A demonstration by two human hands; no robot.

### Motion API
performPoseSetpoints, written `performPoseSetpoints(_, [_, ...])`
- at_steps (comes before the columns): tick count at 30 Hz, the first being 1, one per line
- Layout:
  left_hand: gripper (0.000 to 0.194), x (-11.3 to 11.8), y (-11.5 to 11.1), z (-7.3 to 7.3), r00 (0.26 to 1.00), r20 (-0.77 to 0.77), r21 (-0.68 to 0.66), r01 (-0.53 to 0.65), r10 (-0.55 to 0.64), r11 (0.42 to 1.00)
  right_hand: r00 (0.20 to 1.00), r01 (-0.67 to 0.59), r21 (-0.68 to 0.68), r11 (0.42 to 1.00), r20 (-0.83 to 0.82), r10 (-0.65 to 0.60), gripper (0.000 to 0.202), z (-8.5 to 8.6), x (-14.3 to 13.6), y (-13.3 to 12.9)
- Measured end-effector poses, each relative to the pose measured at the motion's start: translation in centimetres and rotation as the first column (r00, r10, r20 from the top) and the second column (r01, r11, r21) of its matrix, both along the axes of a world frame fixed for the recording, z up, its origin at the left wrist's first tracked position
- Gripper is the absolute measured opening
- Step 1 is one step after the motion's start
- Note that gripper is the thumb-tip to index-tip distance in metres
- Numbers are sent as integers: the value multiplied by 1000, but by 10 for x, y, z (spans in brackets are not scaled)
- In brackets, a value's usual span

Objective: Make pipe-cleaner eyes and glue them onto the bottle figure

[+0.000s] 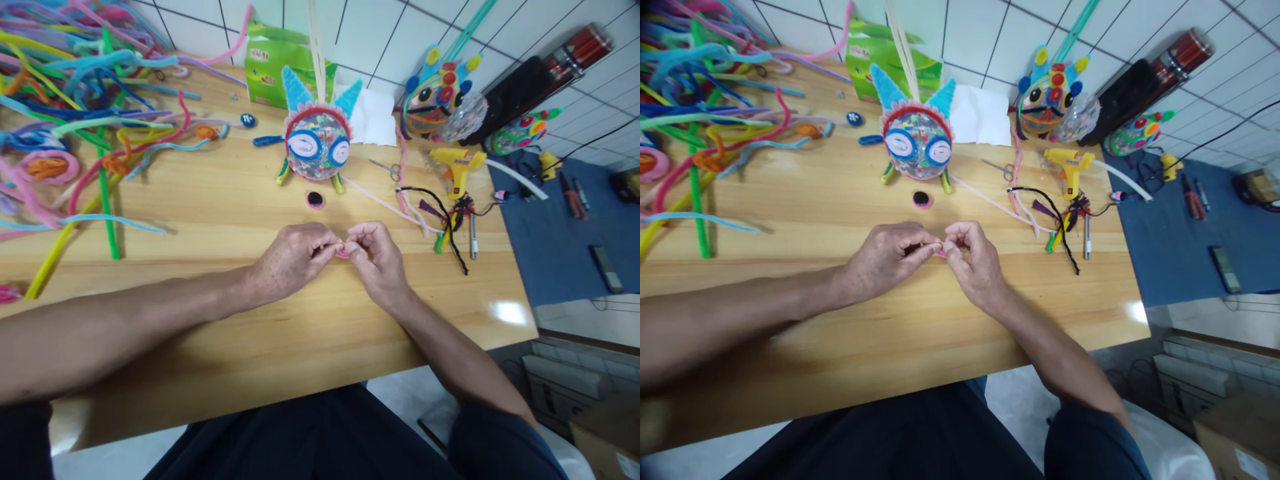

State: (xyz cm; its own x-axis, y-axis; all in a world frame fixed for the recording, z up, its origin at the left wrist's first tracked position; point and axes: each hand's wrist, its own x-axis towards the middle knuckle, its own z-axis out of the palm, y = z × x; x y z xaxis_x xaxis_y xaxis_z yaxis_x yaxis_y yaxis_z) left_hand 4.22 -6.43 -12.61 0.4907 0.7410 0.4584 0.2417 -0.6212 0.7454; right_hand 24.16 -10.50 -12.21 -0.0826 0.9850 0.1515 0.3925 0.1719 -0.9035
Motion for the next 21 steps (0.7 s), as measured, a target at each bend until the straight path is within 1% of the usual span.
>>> performPoseSetpoints(2, [16, 1, 1, 2, 1000, 21, -20, -6, 6, 1000, 1000, 4, 31, 999, 25, -5, 14, 2, 2, 1])
performPoseSetpoints(7, [17, 2, 2, 3, 999, 35, -79, -7, 10, 997, 988, -33, 57, 998, 155, 23, 3, 12, 2, 5])
performPoseSetpoints(12, [17, 2, 0, -1, 1000, 1, -70, 7, -7, 998, 971, -66, 27, 997, 233, 58, 11, 13, 1, 7])
performPoseSetpoints(14, [16, 2, -1, -1, 1000, -1, -66, 10, -10, 998, 968, -81, 20, 996, 241, 74, 13, 12, 2, 6])
performPoseSetpoints(17, [15, 2, -1, 1, 1000, 6, -78, 3, -3, 997, 976, -79, 3, 997, 204, 77, 11, 13, 5, 5])
performPoseSetpoints(21, [16, 0, 0, 4, 1000, 1, -97, -18, 18, 995, 986, -41, 13, 999, 160, 38, 9, 14, 7, 5])
